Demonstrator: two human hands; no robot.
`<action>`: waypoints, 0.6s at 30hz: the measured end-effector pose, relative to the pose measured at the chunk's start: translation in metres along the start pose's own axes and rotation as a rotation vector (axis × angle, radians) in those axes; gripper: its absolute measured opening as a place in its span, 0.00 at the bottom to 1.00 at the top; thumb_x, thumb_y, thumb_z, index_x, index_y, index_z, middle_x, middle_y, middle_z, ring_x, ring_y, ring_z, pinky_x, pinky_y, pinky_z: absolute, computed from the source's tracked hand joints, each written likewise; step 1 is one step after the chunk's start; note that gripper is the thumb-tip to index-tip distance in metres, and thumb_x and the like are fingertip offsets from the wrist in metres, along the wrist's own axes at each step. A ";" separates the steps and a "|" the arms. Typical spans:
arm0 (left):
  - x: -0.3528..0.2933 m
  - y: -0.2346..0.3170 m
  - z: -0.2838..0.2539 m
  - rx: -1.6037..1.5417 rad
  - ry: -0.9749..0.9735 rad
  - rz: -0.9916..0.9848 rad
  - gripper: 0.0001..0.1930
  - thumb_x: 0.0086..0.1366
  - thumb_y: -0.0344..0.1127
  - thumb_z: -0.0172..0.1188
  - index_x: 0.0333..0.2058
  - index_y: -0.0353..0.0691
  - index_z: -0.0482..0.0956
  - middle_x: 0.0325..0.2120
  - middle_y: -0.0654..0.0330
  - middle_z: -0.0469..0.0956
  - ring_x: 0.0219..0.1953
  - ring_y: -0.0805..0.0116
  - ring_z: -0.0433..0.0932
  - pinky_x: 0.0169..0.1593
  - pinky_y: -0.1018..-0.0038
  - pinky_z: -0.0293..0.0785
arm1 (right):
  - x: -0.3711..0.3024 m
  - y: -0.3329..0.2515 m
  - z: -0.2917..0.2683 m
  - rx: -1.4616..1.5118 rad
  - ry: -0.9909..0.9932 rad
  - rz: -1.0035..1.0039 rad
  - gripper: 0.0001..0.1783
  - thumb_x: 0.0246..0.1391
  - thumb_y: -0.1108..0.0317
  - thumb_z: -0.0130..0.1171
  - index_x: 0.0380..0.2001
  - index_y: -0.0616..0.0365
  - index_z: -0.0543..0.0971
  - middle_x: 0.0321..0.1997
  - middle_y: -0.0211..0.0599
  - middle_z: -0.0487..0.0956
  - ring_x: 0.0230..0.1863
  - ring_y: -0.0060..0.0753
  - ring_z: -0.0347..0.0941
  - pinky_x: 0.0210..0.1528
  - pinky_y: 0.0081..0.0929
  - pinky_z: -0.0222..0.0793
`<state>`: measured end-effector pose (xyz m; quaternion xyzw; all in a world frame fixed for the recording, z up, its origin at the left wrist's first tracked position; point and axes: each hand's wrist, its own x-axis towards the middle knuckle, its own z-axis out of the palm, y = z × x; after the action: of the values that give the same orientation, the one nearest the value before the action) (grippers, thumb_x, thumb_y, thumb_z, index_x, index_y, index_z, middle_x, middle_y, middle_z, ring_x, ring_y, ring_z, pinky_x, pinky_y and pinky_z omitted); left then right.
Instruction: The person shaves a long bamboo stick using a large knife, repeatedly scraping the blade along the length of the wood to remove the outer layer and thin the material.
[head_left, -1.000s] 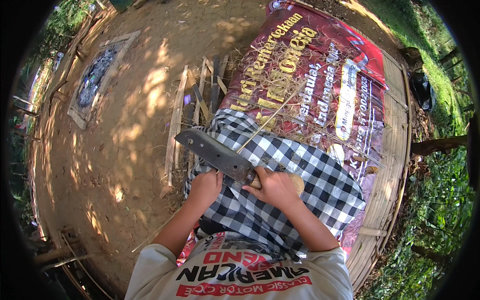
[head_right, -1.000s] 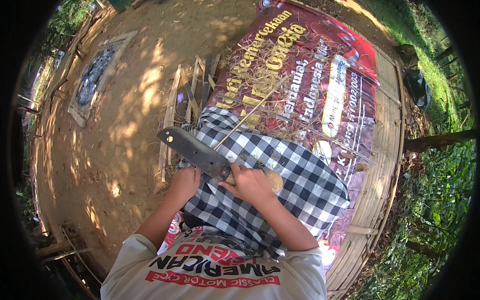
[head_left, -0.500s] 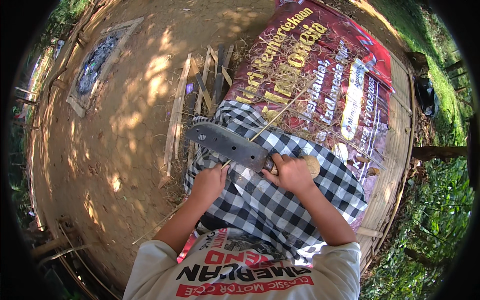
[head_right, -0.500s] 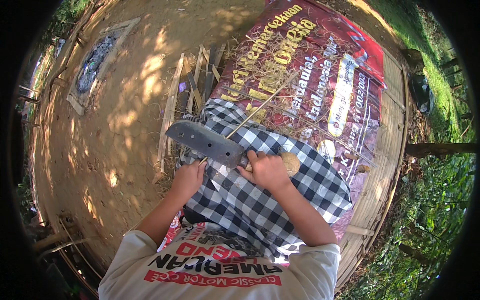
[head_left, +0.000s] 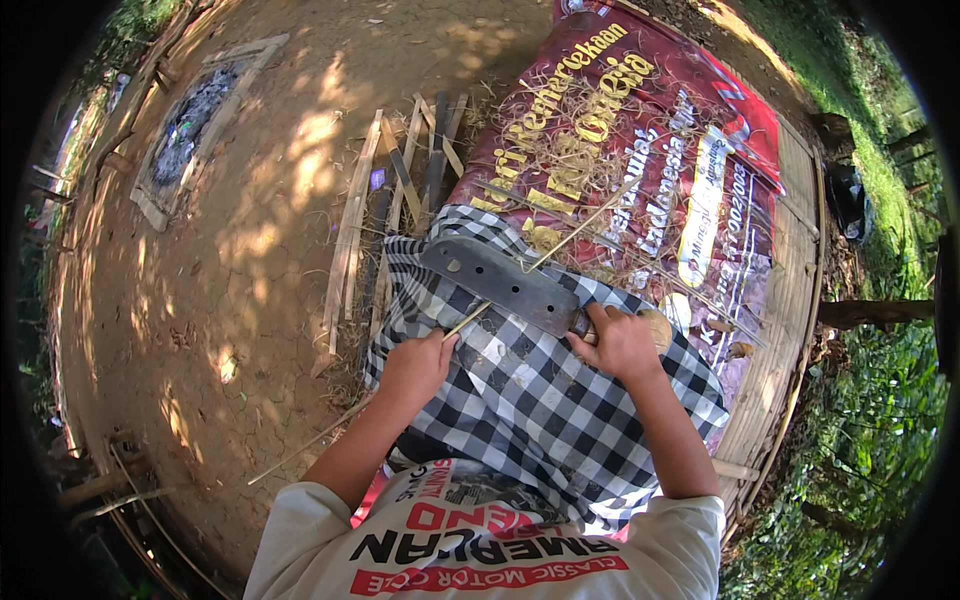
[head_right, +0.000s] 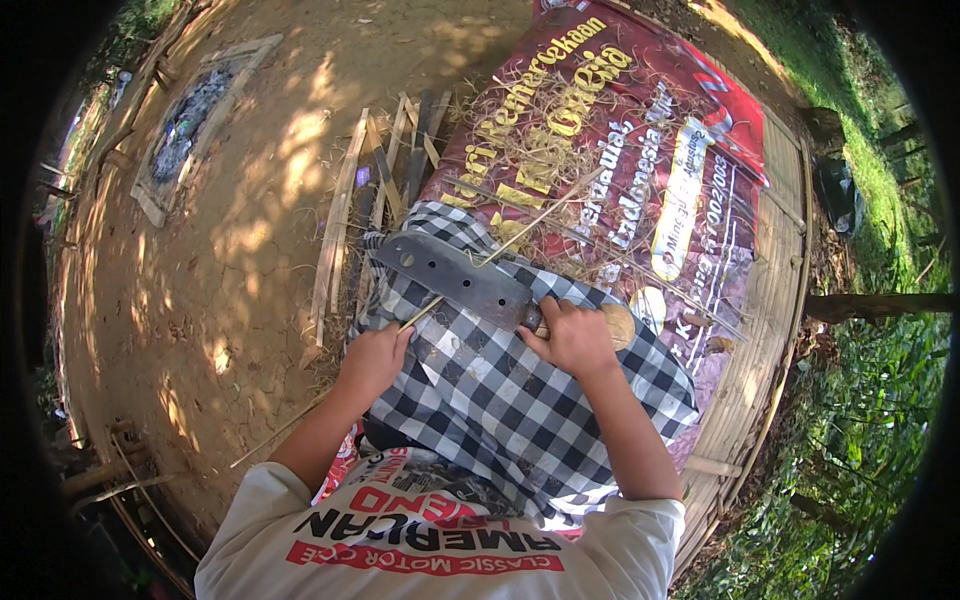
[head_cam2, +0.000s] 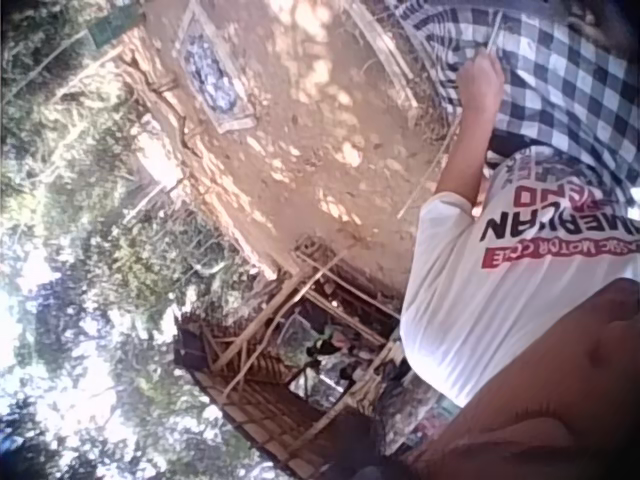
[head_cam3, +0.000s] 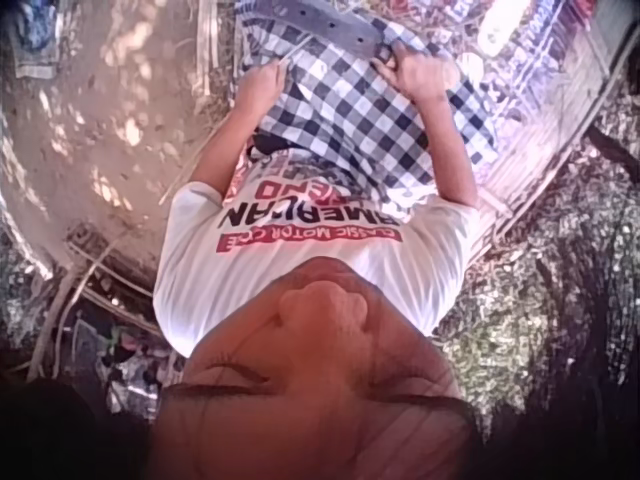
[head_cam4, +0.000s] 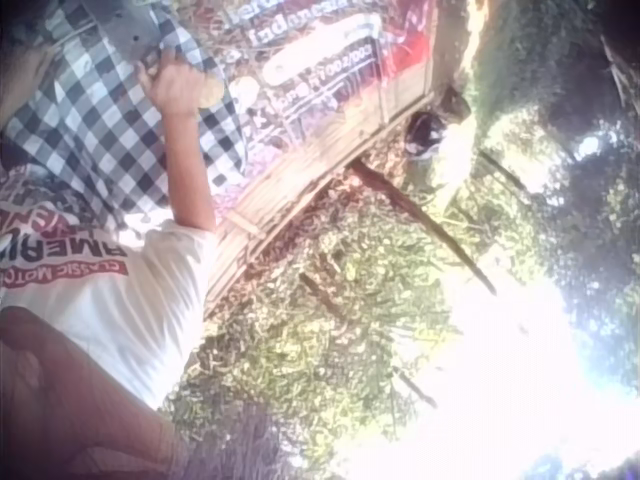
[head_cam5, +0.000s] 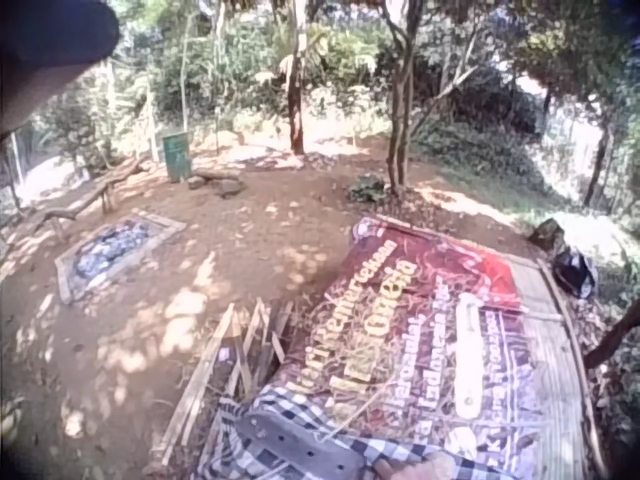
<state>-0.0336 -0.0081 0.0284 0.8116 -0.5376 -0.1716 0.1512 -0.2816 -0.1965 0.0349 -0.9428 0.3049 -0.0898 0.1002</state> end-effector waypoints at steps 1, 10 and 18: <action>0.000 0.000 0.000 -0.003 -0.004 0.002 0.20 0.71 0.44 0.49 0.24 0.35 0.75 0.14 0.46 0.75 0.19 0.45 0.77 0.24 0.55 0.73 | 0.000 0.000 0.000 -0.006 -0.008 0.009 0.26 0.49 0.43 0.62 0.28 0.58 0.75 0.18 0.42 0.76 0.18 0.45 0.76 0.21 0.39 0.72; 0.002 -0.005 0.015 0.012 -0.016 -0.034 0.21 0.72 0.45 0.47 0.26 0.35 0.75 0.15 0.45 0.75 0.21 0.44 0.77 0.27 0.54 0.74 | 0.003 -0.033 0.002 0.055 -0.031 0.078 0.26 0.52 0.44 0.61 0.28 0.59 0.74 0.18 0.44 0.77 0.18 0.46 0.76 0.21 0.38 0.73; 0.004 -0.005 0.013 0.014 -0.034 -0.016 0.21 0.71 0.45 0.48 0.26 0.34 0.75 0.15 0.45 0.75 0.21 0.44 0.78 0.27 0.55 0.74 | 0.013 -0.058 0.010 0.050 -0.071 -0.020 0.26 0.53 0.43 0.59 0.29 0.59 0.73 0.18 0.42 0.77 0.18 0.43 0.77 0.20 0.36 0.72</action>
<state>-0.0341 -0.0106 0.0142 0.8138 -0.5348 -0.1827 0.1353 -0.2372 -0.1567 0.0412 -0.9456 0.2894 -0.0649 0.1337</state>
